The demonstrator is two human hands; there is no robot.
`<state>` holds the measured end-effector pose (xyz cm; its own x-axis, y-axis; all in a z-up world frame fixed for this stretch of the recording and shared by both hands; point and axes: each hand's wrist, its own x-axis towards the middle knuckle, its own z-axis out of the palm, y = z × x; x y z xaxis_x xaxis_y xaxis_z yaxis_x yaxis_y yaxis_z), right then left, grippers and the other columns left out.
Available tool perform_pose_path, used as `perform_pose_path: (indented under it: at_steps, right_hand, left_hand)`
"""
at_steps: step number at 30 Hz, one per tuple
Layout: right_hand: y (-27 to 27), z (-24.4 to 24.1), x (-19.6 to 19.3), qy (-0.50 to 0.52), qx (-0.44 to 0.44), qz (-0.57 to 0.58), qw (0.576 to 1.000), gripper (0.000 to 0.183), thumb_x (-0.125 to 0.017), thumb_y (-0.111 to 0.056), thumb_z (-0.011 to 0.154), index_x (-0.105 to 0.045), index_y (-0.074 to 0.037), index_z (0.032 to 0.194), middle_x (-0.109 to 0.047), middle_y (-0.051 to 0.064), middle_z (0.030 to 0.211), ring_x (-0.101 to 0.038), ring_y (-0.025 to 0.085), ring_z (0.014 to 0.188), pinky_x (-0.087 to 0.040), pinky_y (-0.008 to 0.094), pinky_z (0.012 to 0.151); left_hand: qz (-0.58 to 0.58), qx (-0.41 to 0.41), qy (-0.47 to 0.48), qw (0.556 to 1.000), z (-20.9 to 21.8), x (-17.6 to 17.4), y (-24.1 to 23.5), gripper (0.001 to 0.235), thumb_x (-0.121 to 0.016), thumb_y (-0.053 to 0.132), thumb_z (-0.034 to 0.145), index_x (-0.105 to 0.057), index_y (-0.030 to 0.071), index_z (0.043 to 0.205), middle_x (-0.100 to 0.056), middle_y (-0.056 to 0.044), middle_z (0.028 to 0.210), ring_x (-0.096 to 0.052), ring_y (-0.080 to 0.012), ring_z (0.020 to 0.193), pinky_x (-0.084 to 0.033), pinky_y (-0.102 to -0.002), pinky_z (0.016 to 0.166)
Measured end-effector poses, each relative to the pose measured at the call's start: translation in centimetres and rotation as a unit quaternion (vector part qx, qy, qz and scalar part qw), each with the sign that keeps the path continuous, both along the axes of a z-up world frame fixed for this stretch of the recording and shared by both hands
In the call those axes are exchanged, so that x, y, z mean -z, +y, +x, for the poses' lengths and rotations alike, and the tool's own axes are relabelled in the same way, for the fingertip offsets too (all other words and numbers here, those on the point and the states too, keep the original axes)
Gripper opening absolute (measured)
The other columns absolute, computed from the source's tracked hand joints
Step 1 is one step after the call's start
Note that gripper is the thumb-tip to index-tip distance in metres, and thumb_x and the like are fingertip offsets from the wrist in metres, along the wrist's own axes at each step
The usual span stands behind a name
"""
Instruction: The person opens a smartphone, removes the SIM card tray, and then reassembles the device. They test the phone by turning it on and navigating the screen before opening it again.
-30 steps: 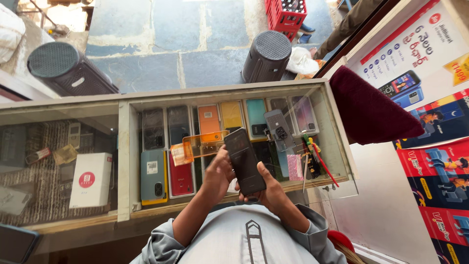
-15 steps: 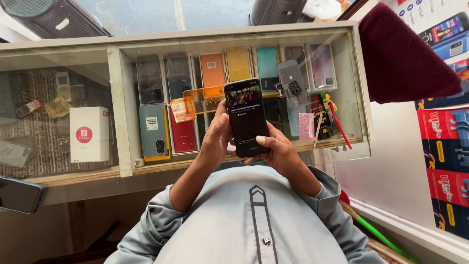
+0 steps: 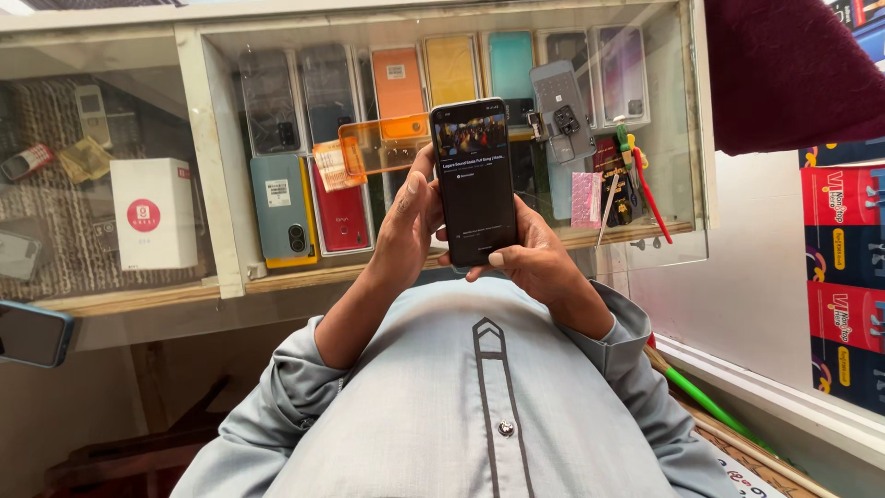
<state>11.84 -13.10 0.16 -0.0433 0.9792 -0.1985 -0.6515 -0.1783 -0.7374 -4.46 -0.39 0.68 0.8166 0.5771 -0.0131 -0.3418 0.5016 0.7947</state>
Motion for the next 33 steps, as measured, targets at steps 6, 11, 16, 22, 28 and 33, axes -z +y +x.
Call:
perform_pose_path:
  at_steps: [6,11,16,22,28,33]
  right_hand:
    - [-0.1,-0.4,0.1,-0.063,0.000,-0.019,0.998,0.086,-0.066,0.005,0.082,-0.026,-0.003,0.157,-0.062,0.031,0.131,-0.071,0.042,0.110,-0.065,0.044,0.079]
    - [-0.2,-0.4,0.3,-0.048,0.009,-0.032,0.998,0.083,-0.061,0.002,0.082,-0.026,-0.003,0.157,-0.061,0.030,0.131,-0.072,0.042,0.108,-0.065,0.045,0.079]
    - [-0.2,0.2,0.8,0.032,-0.002,0.004,0.999,0.071,-0.054,-0.015,0.096,-0.026,0.002,0.159,-0.058,0.031,0.135,-0.069,0.043,0.111,-0.064,0.049,0.083]
    - [-0.2,0.6,0.9,0.101,-0.025,-0.063,0.993,0.083,-0.029,-0.060,0.104,-0.037,0.006,0.154,-0.058,0.034,0.136,-0.066,0.047,0.118,-0.062,0.052,0.089]
    - [0.0,0.7,0.9,0.218,-0.054,-0.068,0.972,0.097,-0.023,-0.075,0.102,-0.047,0.005,0.151,-0.059,0.032,0.137,-0.063,0.047,0.121,-0.059,0.054,0.094]
    - [0.0,0.7,1.2,0.254,-0.056,-0.059,0.964,0.096,-0.022,-0.073,0.104,-0.048,0.006,0.151,-0.060,0.031,0.137,-0.063,0.050,0.122,-0.058,0.053,0.093]
  left_hand:
    - [-0.002,-0.006,0.002,1.000,-0.3,0.3,-0.4,0.090,-0.044,0.070,0.101,-0.025,0.008,0.163,-0.064,-0.005,0.110,-0.053,-0.0074,0.083,-0.036,-0.023,0.066]
    - [0.002,-0.015,0.000,1.000,-0.4,0.7,-0.6,0.088,-0.043,0.070,0.103,-0.026,0.008,0.164,-0.064,-0.005,0.108,-0.053,-0.0069,0.083,-0.036,-0.023,0.065]
    - [0.005,-0.013,-0.005,1.000,-0.3,1.0,-0.6,0.088,-0.044,0.070,0.103,-0.028,0.008,0.163,-0.063,-0.005,0.108,-0.054,-0.0071,0.085,-0.037,-0.024,0.066]
    - [0.008,-0.016,0.002,1.000,0.1,1.1,-0.6,0.090,-0.043,0.073,0.100,-0.030,0.008,0.160,-0.065,-0.007,0.108,-0.058,-0.0065,0.087,-0.035,-0.019,0.059]
    - [0.036,-0.006,0.018,0.999,0.2,0.9,-0.6,0.084,-0.039,0.071,0.104,-0.033,0.007,0.158,-0.066,-0.008,0.108,-0.064,-0.0067,0.095,-0.048,-0.017,0.071]
    - [0.020,-0.004,0.028,0.999,0.3,0.9,-0.6,0.082,-0.037,0.068,0.104,-0.032,0.007,0.158,-0.064,-0.006,0.103,-0.059,-0.0021,0.081,-0.038,-0.014,0.055]
